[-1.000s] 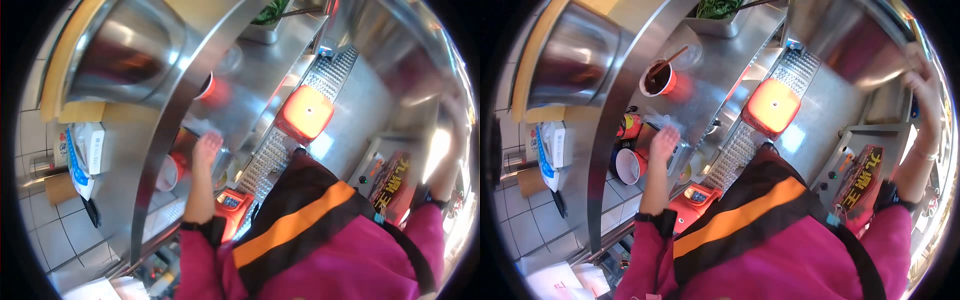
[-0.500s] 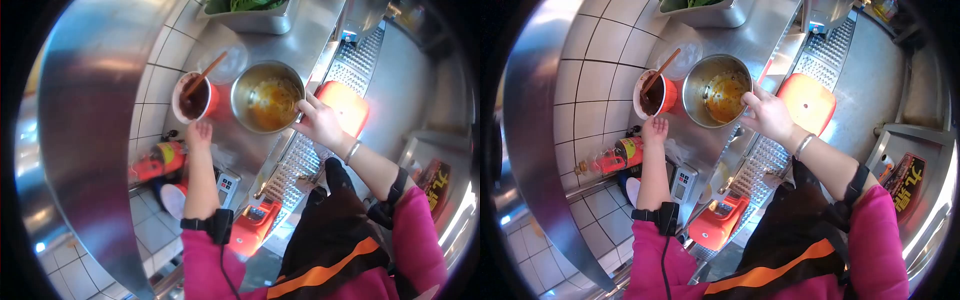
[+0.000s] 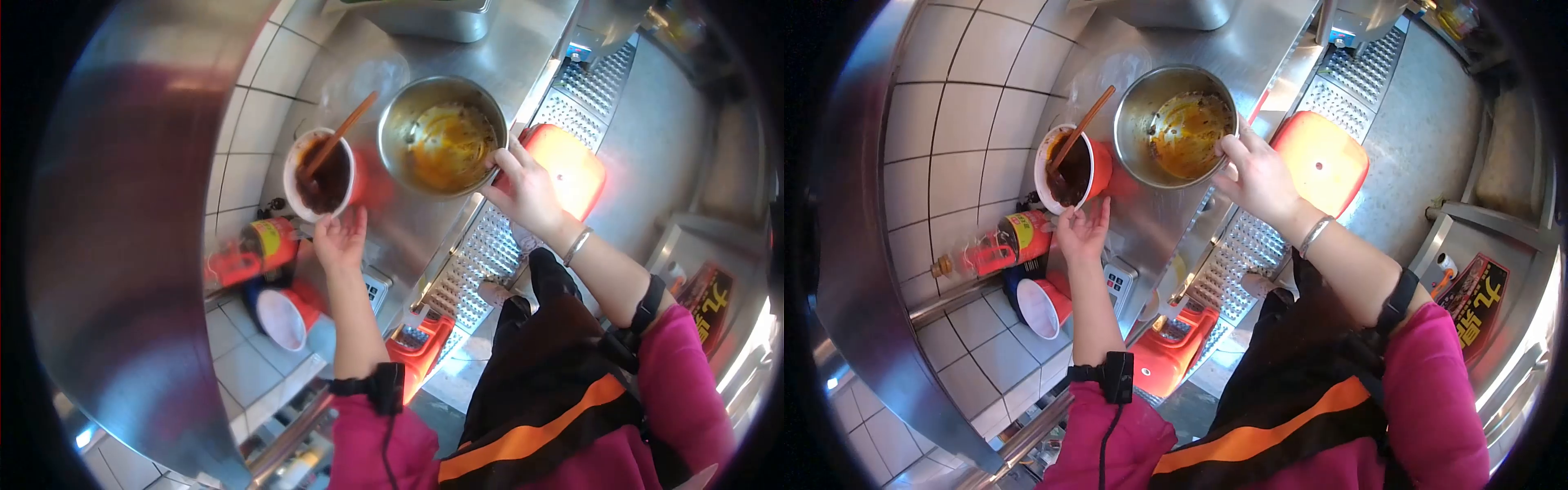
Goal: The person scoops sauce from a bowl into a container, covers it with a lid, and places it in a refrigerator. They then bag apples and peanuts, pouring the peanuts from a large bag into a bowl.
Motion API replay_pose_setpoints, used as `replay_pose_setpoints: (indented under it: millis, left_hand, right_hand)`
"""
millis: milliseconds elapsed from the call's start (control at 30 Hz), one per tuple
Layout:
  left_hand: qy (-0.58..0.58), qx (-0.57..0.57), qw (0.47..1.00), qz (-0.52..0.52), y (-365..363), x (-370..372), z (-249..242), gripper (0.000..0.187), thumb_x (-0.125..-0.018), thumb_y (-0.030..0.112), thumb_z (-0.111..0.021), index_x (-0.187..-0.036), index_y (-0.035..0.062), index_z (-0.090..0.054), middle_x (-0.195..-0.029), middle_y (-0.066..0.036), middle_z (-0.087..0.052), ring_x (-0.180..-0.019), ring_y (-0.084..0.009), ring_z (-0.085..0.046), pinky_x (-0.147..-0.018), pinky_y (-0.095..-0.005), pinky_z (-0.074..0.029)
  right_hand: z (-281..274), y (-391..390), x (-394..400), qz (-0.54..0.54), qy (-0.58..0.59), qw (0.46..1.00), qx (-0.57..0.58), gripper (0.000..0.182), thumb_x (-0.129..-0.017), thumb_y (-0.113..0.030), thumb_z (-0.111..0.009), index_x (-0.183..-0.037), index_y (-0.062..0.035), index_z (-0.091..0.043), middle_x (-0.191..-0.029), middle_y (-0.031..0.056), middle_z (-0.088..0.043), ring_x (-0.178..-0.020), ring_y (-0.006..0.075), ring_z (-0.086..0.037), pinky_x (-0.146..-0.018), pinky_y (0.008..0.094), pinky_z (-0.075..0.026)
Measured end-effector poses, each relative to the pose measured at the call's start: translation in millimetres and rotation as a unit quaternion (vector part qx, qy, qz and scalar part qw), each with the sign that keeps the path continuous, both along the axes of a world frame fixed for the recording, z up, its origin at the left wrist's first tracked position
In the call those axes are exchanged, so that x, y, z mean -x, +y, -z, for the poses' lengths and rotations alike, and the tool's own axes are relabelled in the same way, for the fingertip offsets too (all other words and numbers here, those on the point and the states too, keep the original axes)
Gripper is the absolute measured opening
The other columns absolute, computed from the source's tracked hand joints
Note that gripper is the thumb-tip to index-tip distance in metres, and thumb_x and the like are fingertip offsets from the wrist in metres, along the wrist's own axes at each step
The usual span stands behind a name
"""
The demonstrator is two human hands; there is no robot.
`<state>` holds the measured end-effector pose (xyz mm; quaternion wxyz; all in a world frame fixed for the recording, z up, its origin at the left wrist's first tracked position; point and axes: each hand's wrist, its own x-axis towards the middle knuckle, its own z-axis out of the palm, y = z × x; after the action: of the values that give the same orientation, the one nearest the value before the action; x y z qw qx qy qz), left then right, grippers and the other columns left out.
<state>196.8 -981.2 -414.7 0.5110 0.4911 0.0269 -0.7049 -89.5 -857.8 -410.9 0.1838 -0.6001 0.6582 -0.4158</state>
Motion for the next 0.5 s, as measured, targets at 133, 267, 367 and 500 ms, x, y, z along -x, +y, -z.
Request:
replay_pose_setpoints:
  millis: [133, 267, 367, 500]
  left_hand:
    - [-0.028, 0.003, 1.000, 0.006, 7, -3, 2, 0.018, -0.074, 0.007, -0.052, -0.090, 0.0018, -0.047, -0.098, -0.009, -0.045, -0.095, -0.0245, -0.045, -0.085, -0.0506, -0.043]
    - [-0.092, 0.029, 0.995, 0.000, 7, 1, 1, 0.010, -0.072, 0.005, -0.055, -0.072, 0.0009, -0.046, -0.085, -0.010, -0.047, -0.100, -0.0285, -0.043, -0.089, -0.0529, -0.041]
    - [-0.093, 0.025, 0.995, -0.028, 5, 2, 6, 0.010, -0.072, 0.004, -0.054, -0.074, -0.0004, -0.046, -0.090, -0.012, -0.048, -0.103, -0.0328, -0.043, -0.087, -0.0509, -0.043]
    - [-0.075, 0.091, 0.993, -0.006, -10, -14, 28, 0.018, -0.073, 0.002, -0.050, -0.087, -0.0084, -0.046, -0.098, -0.021, -0.051, -0.101, -0.0401, -0.046, -0.085, -0.0475, -0.047]
  right_hand:
    - [6, 9, 0, 0.010, 0.023, 1.000, 0.008, 0.036, -0.065, -0.013, -0.067, -0.094, -0.0072, -0.048, -0.119, 0.0217, -0.041, -0.088, 0.0339, -0.054, -0.071, 0.0374, -0.048]
    - [-11, 21, -10, 0.054, -0.004, 0.998, -0.021, 0.055, -0.068, -0.009, -0.066, -0.118, -0.0101, -0.042, -0.125, 0.0246, -0.036, -0.100, 0.0336, -0.051, -0.077, 0.0348, -0.046]
    - [-5, 51, -21, 0.023, -0.028, 0.996, 0.086, 0.050, -0.068, 0.003, -0.059, -0.116, -0.0011, -0.042, -0.124, 0.0232, -0.038, -0.114, 0.0341, -0.041, -0.089, 0.0363, -0.039]
    - [-9, 72, -62, -0.144, -0.117, 0.983, 0.017, 0.046, -0.072, -0.005, -0.060, -0.114, -0.0015, -0.042, -0.118, 0.0199, -0.044, -0.111, 0.0343, -0.042, -0.094, 0.0384, -0.035]
